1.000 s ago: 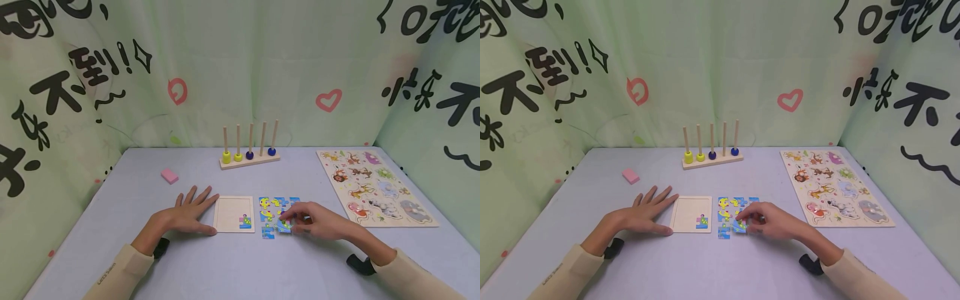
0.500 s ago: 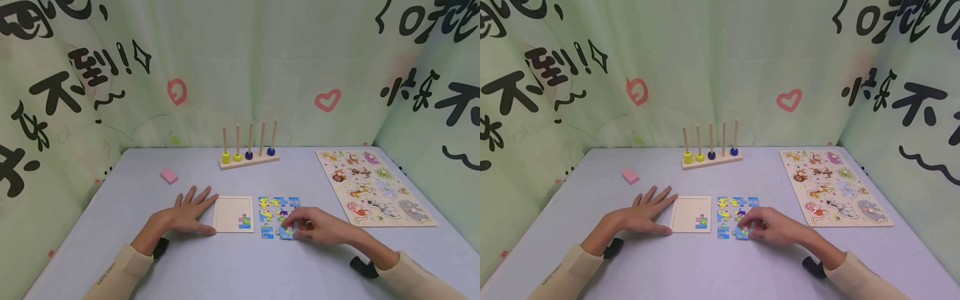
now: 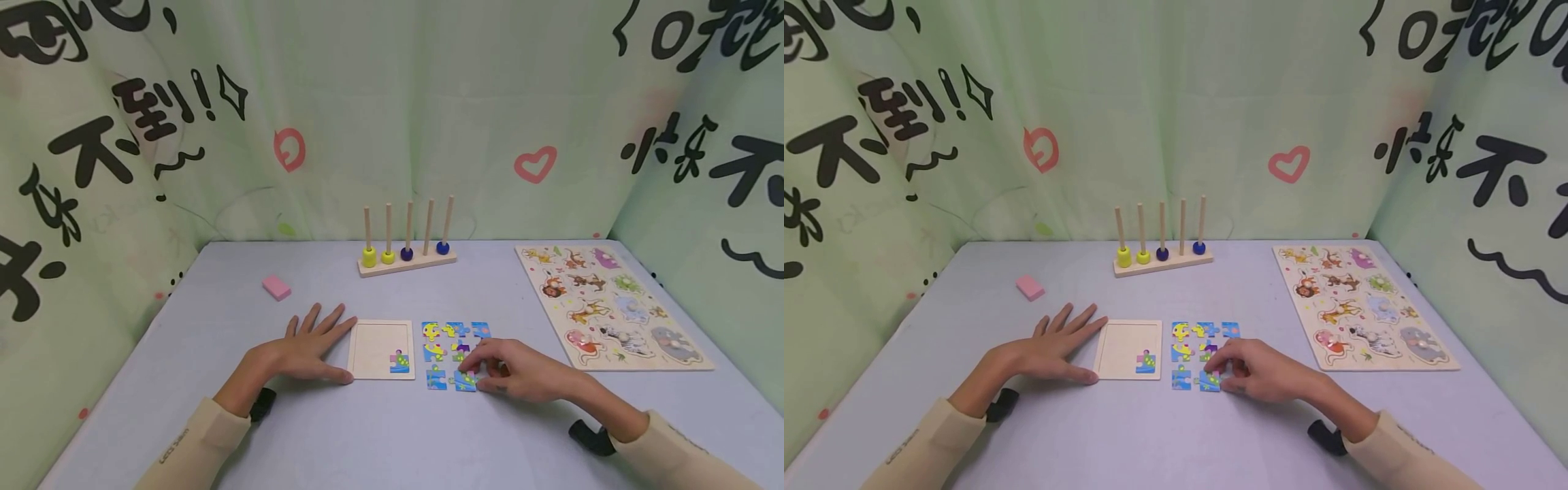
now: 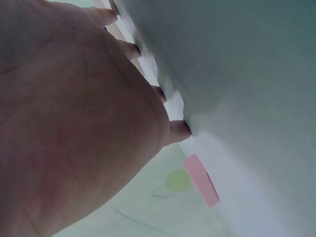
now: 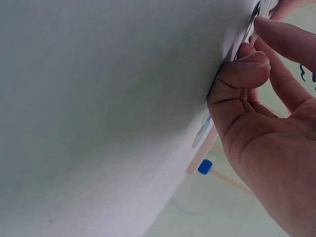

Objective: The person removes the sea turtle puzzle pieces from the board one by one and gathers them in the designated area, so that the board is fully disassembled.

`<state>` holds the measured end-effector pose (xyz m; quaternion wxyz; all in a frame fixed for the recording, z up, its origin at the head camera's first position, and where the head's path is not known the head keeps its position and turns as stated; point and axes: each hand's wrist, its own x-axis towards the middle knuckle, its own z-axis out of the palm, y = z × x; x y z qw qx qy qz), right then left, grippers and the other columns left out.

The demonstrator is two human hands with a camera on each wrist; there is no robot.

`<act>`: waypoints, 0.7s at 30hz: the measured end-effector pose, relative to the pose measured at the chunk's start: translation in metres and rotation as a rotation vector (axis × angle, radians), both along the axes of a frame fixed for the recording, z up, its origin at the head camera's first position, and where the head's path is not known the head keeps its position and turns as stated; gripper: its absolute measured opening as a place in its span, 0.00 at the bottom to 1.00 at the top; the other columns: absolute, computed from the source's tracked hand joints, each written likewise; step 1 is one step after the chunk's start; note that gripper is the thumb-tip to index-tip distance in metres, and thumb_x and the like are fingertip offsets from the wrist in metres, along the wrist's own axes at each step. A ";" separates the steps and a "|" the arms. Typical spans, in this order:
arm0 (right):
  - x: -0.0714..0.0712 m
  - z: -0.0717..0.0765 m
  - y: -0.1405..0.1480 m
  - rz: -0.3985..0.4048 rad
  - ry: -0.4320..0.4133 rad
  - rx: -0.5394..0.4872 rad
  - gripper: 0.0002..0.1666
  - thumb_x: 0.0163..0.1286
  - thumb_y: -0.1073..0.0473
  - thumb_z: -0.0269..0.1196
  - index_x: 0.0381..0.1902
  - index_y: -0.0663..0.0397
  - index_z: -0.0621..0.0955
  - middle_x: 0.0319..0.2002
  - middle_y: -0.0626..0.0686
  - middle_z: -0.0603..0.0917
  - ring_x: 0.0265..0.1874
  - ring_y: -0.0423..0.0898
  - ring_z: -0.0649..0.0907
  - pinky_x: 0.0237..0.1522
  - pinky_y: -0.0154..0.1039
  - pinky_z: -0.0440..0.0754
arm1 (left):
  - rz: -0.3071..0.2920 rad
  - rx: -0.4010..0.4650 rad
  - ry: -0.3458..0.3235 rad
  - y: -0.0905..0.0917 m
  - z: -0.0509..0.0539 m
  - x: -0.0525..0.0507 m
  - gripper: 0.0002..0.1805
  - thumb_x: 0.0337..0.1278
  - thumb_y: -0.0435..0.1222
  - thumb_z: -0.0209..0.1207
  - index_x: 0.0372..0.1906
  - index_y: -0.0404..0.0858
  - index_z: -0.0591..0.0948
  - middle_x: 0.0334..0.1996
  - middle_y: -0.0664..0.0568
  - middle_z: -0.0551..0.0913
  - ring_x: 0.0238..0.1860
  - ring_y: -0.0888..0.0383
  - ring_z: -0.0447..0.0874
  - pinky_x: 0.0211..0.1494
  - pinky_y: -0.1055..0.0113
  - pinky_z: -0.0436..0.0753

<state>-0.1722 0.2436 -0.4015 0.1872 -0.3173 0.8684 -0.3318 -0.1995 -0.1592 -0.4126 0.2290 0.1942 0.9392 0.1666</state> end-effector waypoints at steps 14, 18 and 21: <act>0.000 0.000 -0.002 -0.019 -0.015 0.006 0.16 0.72 0.60 0.71 0.56 0.48 0.87 0.46 0.46 0.86 0.33 0.34 0.75 0.34 0.30 0.73 | -0.003 0.008 0.005 0.000 0.001 0.001 0.58 0.58 0.65 0.66 0.88 0.53 0.50 0.89 0.49 0.37 0.88 0.33 0.25 0.82 0.24 0.32; 0.000 0.000 -0.002 -0.025 -0.017 0.010 0.16 0.72 0.60 0.71 0.56 0.48 0.87 0.46 0.45 0.86 0.33 0.34 0.75 0.35 0.30 0.73 | -0.003 0.007 0.006 0.000 0.002 0.002 0.58 0.58 0.65 0.65 0.88 0.53 0.50 0.89 0.49 0.37 0.88 0.33 0.25 0.82 0.25 0.32; 0.000 0.000 -0.001 -0.025 -0.021 0.003 0.16 0.72 0.60 0.71 0.56 0.48 0.87 0.47 0.46 0.86 0.33 0.34 0.75 0.35 0.30 0.73 | -0.003 0.007 0.006 0.000 0.003 0.002 0.58 0.58 0.65 0.65 0.88 0.53 0.50 0.89 0.49 0.37 0.88 0.33 0.25 0.82 0.25 0.32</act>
